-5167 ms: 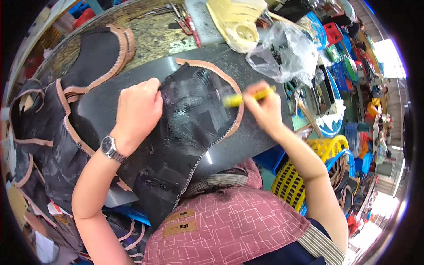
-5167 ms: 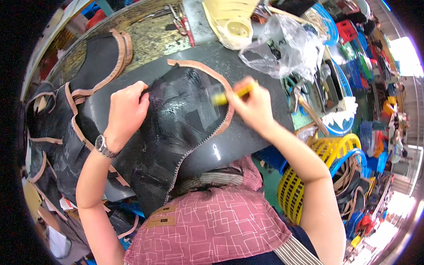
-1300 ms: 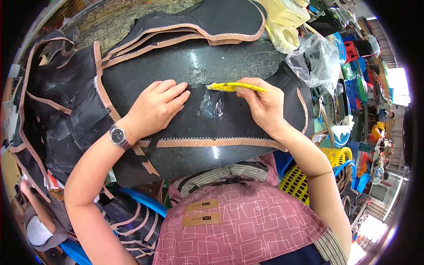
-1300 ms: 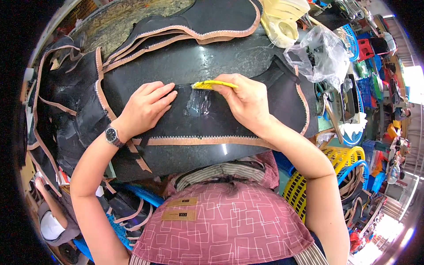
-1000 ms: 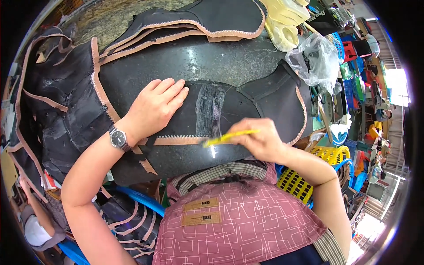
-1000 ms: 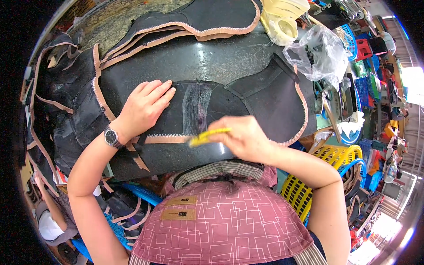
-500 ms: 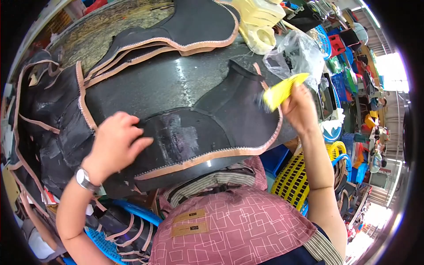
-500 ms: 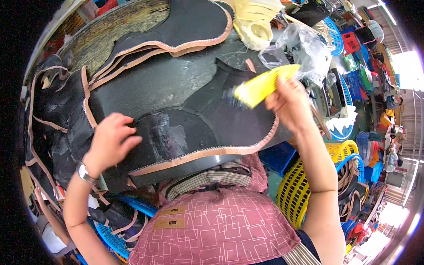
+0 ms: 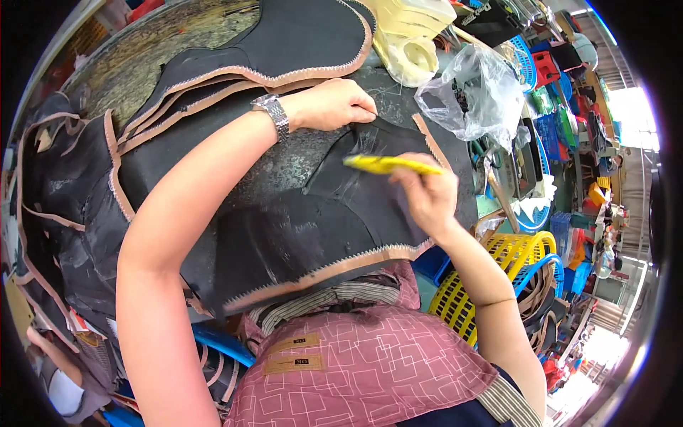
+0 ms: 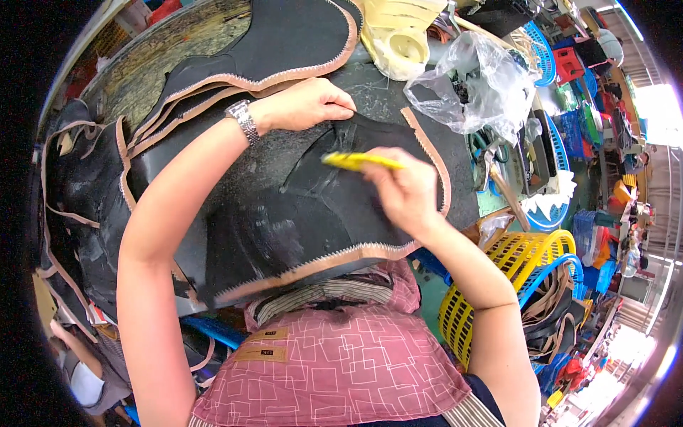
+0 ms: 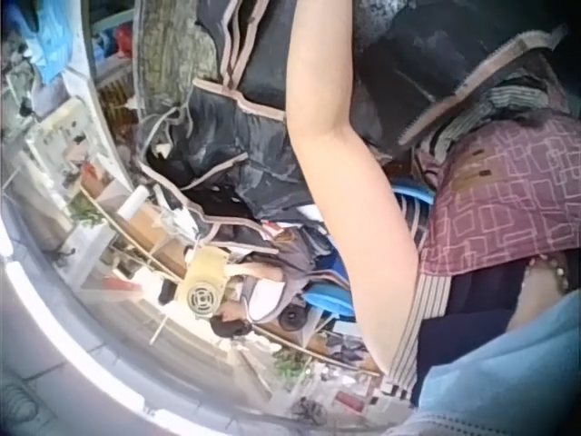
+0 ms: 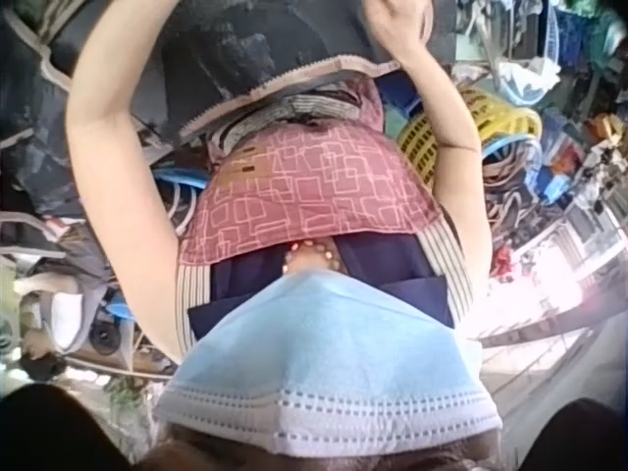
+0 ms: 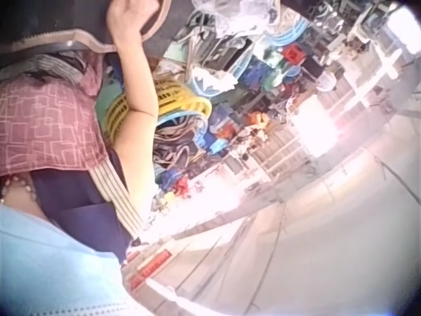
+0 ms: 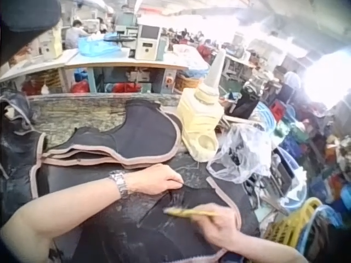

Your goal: Applying glue to shoe upper components at a factory workstation using an applicator.

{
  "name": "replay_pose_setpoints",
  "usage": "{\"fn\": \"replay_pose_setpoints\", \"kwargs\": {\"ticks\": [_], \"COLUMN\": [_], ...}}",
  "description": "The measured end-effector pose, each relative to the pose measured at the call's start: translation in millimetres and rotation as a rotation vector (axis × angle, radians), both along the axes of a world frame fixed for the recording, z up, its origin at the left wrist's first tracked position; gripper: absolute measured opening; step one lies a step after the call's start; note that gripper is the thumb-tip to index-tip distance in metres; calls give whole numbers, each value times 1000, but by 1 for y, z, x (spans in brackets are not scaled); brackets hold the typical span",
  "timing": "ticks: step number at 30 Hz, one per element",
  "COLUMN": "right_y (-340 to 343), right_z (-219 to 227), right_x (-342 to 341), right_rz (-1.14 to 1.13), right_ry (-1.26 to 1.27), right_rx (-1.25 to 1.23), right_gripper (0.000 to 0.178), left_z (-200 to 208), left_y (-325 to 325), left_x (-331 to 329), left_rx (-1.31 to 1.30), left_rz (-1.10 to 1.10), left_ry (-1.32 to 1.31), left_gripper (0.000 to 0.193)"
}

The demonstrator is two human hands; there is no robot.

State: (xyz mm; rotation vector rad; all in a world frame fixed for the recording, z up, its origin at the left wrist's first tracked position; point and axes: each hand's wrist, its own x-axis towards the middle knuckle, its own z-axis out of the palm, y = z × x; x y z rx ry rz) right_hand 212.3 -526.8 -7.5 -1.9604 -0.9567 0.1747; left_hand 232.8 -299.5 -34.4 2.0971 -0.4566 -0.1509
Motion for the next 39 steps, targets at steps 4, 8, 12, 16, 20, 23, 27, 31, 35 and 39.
{"fn": "replay_pose_setpoints", "kwargs": {"ticks": [4,8,12,16,20,23,27,31,35,39], "right_y": [-4,-13,-20,-43,-26,6,32,31,19,34], "right_z": [-1,27,23,41,65,60,14,7,-4,23], "right_x": [-2,33,41,45,81,144,196,213,220,151], "right_rz": [441,482,535,737,-3,-162,-178,-342,-308,389], "right_ry": [352,514,177,234,503,173,-91,407,800,1111], "right_rx": [-57,-248,-268,-363,141,277,197,275,272,415], "right_gripper": [10,16,14,11,12,18,20,17,17,29], "left_z": [1,0,-2,0,15,32,49,57,46,35], "left_y": [-7,-8,-11,-12,-5,11,16,-2,9,21], "left_x": [6,8,14,10,-12,-38,-57,-70,-74,-65], "left_rx": [127,172,241,283,300,208,116,185,211,236], "left_rz": [-68,-88,-107,-103,-131,-85,-88,177,438,544], "left_ry": [-75,-92,-162,-283,-140,50,170,152,69,406], "left_gripper": [20,19,19,17,17,23,41,21,18,20]}}
